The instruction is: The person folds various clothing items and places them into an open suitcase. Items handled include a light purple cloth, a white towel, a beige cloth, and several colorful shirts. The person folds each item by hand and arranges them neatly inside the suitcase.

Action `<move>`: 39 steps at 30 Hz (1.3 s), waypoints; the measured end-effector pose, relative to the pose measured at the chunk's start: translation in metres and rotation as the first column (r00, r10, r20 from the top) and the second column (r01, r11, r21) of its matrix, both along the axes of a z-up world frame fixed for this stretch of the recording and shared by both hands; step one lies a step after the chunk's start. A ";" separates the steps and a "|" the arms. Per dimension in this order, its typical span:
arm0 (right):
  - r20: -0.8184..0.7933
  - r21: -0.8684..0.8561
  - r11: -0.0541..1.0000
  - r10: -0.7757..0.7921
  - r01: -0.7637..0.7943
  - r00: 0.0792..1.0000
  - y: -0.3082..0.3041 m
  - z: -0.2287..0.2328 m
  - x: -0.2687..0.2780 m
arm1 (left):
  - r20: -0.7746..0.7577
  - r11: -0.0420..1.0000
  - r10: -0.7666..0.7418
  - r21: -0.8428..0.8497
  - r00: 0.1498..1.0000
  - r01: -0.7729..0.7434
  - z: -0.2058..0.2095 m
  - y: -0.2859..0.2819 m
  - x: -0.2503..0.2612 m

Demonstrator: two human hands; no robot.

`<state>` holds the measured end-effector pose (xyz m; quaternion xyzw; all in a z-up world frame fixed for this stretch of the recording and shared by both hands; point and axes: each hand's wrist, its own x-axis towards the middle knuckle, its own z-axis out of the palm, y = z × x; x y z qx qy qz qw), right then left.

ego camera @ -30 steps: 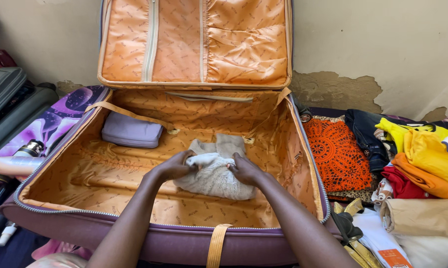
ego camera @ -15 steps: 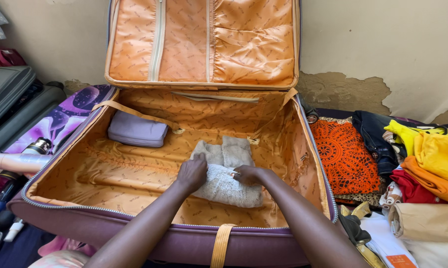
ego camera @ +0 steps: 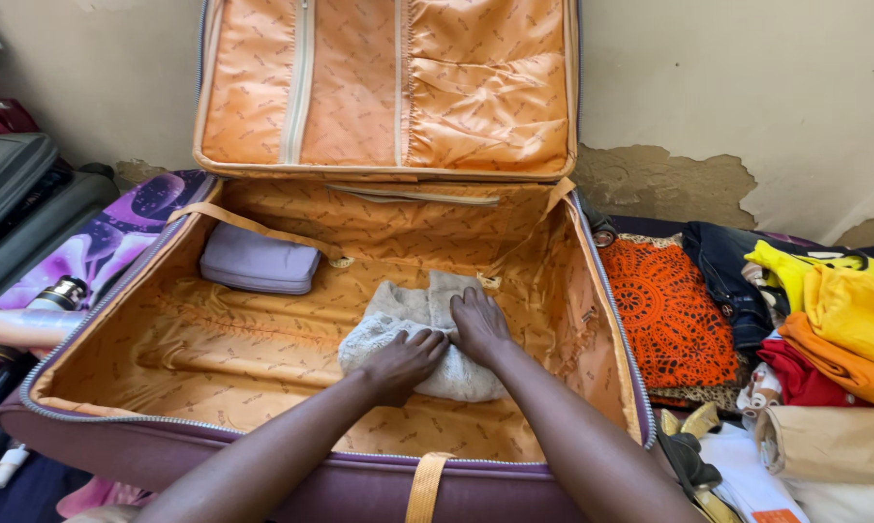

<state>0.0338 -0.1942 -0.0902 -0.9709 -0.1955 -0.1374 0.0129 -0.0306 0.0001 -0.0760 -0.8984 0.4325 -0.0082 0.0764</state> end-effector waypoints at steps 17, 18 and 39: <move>-0.529 -0.148 0.985 -0.002 -0.090 0.848 0.021 0.057 -0.035 | -0.487 0.771 0.128 -0.499 0.864 -0.395 0.007 0.032 0.037; -0.533 -0.057 0.995 0.044 -0.087 0.845 0.013 0.056 -0.029 | -0.550 0.771 0.159 -0.449 0.820 -0.451 0.010 0.035 0.042; -0.713 0.520 0.712 0.057 0.472 0.698 -0.054 -0.016 0.025 | -0.975 0.484 0.023 -0.183 0.222 -0.856 -0.018 0.129 0.073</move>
